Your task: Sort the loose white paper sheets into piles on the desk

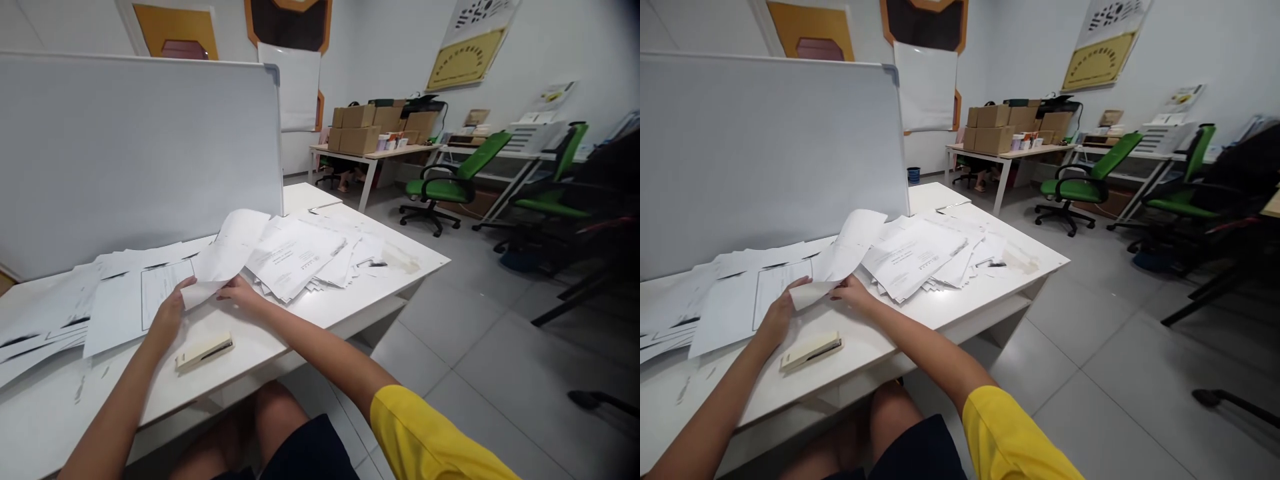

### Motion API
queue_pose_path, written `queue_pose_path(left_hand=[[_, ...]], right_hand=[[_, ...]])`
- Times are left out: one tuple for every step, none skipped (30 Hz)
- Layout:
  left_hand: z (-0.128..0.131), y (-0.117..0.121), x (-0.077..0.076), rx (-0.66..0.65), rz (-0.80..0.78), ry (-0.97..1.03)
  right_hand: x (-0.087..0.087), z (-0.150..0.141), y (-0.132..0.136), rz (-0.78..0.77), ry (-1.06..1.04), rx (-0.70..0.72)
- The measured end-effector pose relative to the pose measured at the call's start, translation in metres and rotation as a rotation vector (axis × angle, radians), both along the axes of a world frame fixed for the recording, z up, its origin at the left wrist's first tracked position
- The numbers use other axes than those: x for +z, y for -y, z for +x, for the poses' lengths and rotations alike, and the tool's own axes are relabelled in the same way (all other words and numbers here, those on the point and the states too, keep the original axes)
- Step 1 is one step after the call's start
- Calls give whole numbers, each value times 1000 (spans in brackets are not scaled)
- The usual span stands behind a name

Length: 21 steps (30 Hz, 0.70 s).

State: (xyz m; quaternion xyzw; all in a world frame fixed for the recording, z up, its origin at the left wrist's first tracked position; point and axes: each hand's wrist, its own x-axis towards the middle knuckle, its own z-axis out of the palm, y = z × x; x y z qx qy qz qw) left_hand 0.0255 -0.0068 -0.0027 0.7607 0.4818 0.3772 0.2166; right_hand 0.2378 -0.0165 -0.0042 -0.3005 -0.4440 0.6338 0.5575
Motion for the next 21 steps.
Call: queue_pose_path(left_hand=[[-1,-1,-2,-32,-67,63],[-2,-1,-4,-50,-141,119],[-2,-2,-6,-60,-206,158],[-3,-4,-9,-61,-240,178],[-3,-5,-11,-65,-259,199],[-3,-5,-12,-77,-269,228],[-3,-5,-12,-95,-270,262],[-3,-5,-11,-120,-260,292],[-2,-4,-10,-147,-237,302],[-1,-2,-7,-171,-197,284],[1,1,-4,-195,-138,233],[2,3,-1,-219,-67,151],[4,6,2,-243,11,50],[6,9,4,-269,87,-56],[9,11,6,-299,160,-156],[12,14,7,-331,232,-246],[15,15,8,-357,303,-323],[17,17,8,-374,371,-385],[20,18,8,-380,432,-428],[21,18,8,-381,481,-457],[22,18,8,-379,516,-473]], right_hand=[[0,0,1,2,36,21],[0,0,2,0,73,39],[0,-1,3,-1,103,49],[0,-2,4,2,126,59],[1,-3,4,13,142,73],[2,-4,5,32,156,95],[3,-5,6,55,169,126],[4,-6,8,78,181,161],[5,-8,9,96,194,196],[7,-8,10,110,209,225],[8,-9,11,126,231,243],[8,-10,11,151,264,249],[8,-11,11,185,312,242],[7,-12,10,226,372,226],[6,-13,8,271,438,207],[5,-14,6,319,505,188],[4,-14,3,369,568,172],[3,-15,0,415,625,156],[2,-16,-3,458,677,141],[2,-17,-5,496,727,123],[3,-17,-7,523,769,98]])
